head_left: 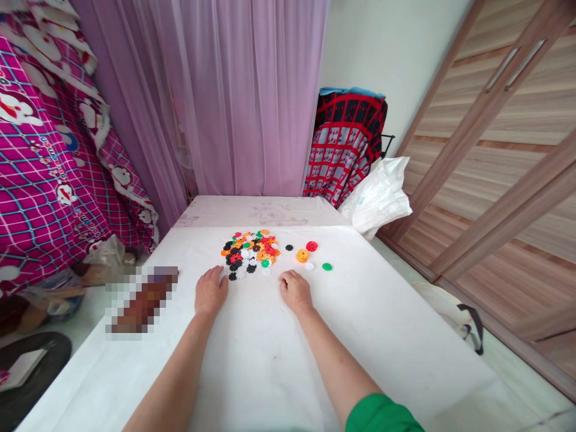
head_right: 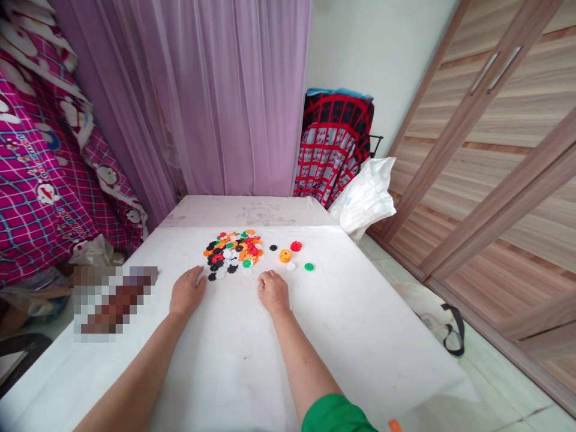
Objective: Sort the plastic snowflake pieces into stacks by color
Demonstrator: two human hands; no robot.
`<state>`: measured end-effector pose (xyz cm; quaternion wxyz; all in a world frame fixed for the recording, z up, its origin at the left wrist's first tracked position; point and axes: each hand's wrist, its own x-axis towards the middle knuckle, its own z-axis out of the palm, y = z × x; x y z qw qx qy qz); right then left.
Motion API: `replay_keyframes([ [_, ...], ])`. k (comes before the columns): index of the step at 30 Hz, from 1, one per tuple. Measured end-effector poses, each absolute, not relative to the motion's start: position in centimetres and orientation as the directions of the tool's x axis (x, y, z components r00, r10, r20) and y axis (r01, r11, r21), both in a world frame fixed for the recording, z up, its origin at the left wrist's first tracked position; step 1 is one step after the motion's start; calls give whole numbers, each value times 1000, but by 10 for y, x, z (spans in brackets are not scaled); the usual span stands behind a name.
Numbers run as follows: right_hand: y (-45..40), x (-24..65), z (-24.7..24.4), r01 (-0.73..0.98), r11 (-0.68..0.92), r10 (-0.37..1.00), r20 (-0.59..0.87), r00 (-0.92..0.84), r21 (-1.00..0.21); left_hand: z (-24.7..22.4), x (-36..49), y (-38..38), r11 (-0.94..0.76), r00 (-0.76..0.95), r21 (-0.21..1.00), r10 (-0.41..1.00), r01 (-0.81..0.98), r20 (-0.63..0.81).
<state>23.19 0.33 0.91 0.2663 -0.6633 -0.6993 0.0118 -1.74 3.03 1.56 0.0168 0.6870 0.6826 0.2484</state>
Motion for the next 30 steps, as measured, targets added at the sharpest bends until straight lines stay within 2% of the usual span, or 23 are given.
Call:
replay_keyframes([
  [13, -8, 230, 10, 897, 153, 937, 349, 2, -415, 18, -18, 30, -8, -93, 326, 952, 945, 291],
  [20, -7, 229, 11, 886, 157, 942, 336, -1, -437, 22, -21, 28, -27, -86, 357, 951, 934, 298],
  [30, -7, 228, 13, 888, 146, 948, 319, 1, -437, 22, -23, 26, -125, 7, 354, 948, 927, 318],
])
